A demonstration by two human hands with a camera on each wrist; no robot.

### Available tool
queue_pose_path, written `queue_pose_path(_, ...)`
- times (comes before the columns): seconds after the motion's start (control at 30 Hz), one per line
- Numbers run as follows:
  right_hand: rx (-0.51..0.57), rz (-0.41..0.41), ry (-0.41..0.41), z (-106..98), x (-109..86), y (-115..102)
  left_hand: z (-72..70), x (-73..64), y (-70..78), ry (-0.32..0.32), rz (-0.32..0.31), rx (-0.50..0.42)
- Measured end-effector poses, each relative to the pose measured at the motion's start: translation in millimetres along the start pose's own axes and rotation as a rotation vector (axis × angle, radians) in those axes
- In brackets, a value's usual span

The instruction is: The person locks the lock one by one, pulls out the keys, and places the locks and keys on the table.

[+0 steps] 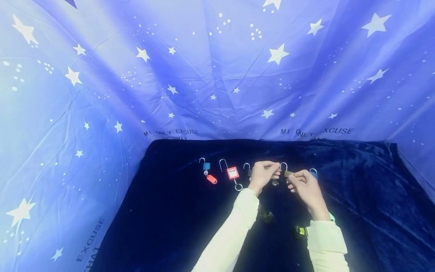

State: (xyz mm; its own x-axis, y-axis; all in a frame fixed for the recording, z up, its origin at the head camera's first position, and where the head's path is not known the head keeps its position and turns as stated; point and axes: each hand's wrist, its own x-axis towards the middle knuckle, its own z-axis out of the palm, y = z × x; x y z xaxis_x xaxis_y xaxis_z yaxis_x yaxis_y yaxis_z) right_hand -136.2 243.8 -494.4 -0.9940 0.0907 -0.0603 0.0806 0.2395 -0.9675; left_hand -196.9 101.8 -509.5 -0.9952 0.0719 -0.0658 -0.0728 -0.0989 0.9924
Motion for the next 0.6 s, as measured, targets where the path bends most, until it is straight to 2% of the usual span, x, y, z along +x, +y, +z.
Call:
queue_pose_path(0.1, -0.021, -0.011, -0.002, 0.8, 0.0, -0.7, -2.1, -1.8, 1.1, -0.028, 0.005, 0.002)
queue_pose_path(0.23, -0.05, -0.022, 0.016, 2.5, -1.1, -2.3, -3.9, -3.6, 2.1, -0.023, 0.015, 0.007)
queue_pose_path(0.47, -0.148, -0.035, 0.111, 2.5, -10.3, -2.6, -5.3, -9.9, 5.2, -0.046, 0.017, 0.014)
queue_pose_path(0.6, -0.161, -0.027, 0.148, 3.5, -14.1, -0.9, -4.7, -15.0, 11.3, -0.053, 0.022, 0.035)
